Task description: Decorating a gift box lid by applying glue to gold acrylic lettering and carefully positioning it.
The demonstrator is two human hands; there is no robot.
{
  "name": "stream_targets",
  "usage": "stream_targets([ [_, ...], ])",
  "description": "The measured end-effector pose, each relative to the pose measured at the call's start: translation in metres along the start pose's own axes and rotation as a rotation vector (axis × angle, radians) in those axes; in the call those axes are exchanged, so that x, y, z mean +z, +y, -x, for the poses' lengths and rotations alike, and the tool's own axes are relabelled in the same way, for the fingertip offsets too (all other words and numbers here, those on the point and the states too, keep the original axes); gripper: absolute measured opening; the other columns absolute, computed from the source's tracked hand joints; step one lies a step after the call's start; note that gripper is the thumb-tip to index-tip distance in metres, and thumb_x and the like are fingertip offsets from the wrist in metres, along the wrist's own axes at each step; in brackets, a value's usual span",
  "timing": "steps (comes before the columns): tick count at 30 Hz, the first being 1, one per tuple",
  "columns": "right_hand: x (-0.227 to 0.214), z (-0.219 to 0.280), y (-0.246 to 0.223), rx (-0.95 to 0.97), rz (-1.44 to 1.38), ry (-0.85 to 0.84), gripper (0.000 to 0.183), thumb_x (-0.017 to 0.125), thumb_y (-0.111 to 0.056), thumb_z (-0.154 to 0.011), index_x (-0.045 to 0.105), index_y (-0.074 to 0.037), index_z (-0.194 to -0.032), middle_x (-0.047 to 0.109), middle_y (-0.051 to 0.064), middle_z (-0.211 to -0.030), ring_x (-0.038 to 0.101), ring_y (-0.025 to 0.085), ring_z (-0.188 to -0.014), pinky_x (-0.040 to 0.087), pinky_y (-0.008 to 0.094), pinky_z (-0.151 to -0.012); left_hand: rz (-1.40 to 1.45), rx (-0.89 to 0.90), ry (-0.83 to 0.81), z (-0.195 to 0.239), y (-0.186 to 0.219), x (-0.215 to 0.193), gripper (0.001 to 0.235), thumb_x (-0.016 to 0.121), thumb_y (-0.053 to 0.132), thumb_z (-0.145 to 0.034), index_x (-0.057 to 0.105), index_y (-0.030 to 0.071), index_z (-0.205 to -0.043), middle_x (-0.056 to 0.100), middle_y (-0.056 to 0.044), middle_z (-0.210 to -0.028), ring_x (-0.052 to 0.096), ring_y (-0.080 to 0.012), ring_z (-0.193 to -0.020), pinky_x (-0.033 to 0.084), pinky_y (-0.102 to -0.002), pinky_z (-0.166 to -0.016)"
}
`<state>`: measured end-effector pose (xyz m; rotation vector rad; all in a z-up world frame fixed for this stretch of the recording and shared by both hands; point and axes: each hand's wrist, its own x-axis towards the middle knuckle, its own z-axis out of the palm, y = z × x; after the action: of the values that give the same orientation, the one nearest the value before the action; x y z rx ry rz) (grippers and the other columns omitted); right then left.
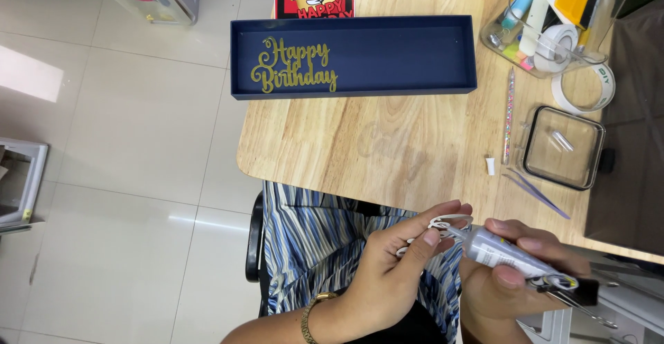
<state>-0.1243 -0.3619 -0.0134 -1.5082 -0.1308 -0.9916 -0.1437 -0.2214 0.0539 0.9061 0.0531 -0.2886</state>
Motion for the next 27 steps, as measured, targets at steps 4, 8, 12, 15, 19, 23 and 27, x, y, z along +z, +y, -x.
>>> stream_targets([
  [4,0.007,0.002,-0.001,0.061,-0.031,0.029,0.061,0.078,-0.056,-0.088,0.046,-0.011,-0.113,0.056,0.007,-0.091,0.069,0.02,-0.08,0.062,0.03,-0.079,-0.035,-0.017,-0.007,-0.001,0.002,0.001,0.041,0.046,0.026,-0.109,0.055,0.005,-0.143,0.061,-0.01,-0.144,0.058,-0.0189,-0.135,0.05,-0.036,-0.114],
  [8,0.01,-0.001,0.001,0.023,0.019,0.065,0.063,0.077,-0.058,-0.088,0.044,-0.01,-0.112,0.053,0.009,-0.086,0.066,0.022,-0.075,0.059,0.031,-0.075,-0.019,-0.01,-0.018,-0.001,0.003,0.001,0.041,0.045,0.024,-0.109,0.054,0.006,-0.145,0.06,-0.011,-0.145,0.056,-0.0209,-0.138,0.049,-0.036,-0.114],
  [12,0.008,-0.001,0.003,0.024,0.014,0.069,0.06,0.077,-0.055,-0.089,0.044,-0.011,-0.113,0.053,0.007,-0.09,0.066,0.023,-0.076,0.058,0.031,-0.075,-0.011,-0.013,-0.029,-0.001,0.003,0.0,0.043,0.046,0.028,-0.109,0.054,0.006,-0.145,0.06,-0.01,-0.145,0.055,-0.0194,-0.138,0.049,-0.037,-0.115],
  [15,-0.001,0.0,0.009,0.037,-0.019,0.06,0.055,0.078,-0.049,-0.091,0.045,-0.013,-0.116,0.055,0.003,-0.098,0.067,0.022,-0.081,0.06,0.03,-0.08,-0.006,0.0,-0.023,-0.001,0.001,0.0,0.04,0.045,0.023,-0.11,0.054,0.005,-0.144,0.06,-0.012,-0.145,0.055,-0.0198,-0.138,0.05,-0.037,-0.115],
  [19,-0.002,0.0,0.011,0.026,0.028,0.085,0.059,0.076,-0.055,-0.093,0.043,-0.012,-0.118,0.053,0.001,-0.102,0.066,0.023,-0.08,0.058,0.031,-0.076,0.004,0.005,-0.027,0.0,0.0,0.0,0.043,0.046,0.027,-0.109,0.053,0.004,-0.145,0.06,-0.012,-0.146,0.055,-0.021,-0.138,0.05,-0.037,-0.115],
  [23,-0.003,-0.001,0.013,0.013,0.027,0.102,0.06,0.076,-0.054,-0.092,0.042,-0.012,-0.119,0.053,0.002,-0.103,0.065,0.025,-0.078,0.058,0.033,-0.076,-0.008,0.009,-0.021,0.0,0.002,0.001,0.042,0.046,0.028,-0.109,0.054,0.005,-0.144,0.061,-0.011,-0.144,0.057,-0.0194,-0.135,0.051,-0.038,-0.114],
  [27,-0.003,-0.001,0.01,0.055,0.07,0.132,0.064,0.077,-0.058,-0.09,0.042,-0.012,-0.118,0.052,0.002,-0.102,0.065,0.026,-0.079,0.058,0.036,-0.078,-0.005,0.006,-0.014,0.0,0.002,0.001,0.041,0.047,0.026,-0.109,0.055,0.005,-0.143,0.061,-0.011,-0.144,0.057,-0.0176,-0.133,0.051,-0.037,-0.113],
])
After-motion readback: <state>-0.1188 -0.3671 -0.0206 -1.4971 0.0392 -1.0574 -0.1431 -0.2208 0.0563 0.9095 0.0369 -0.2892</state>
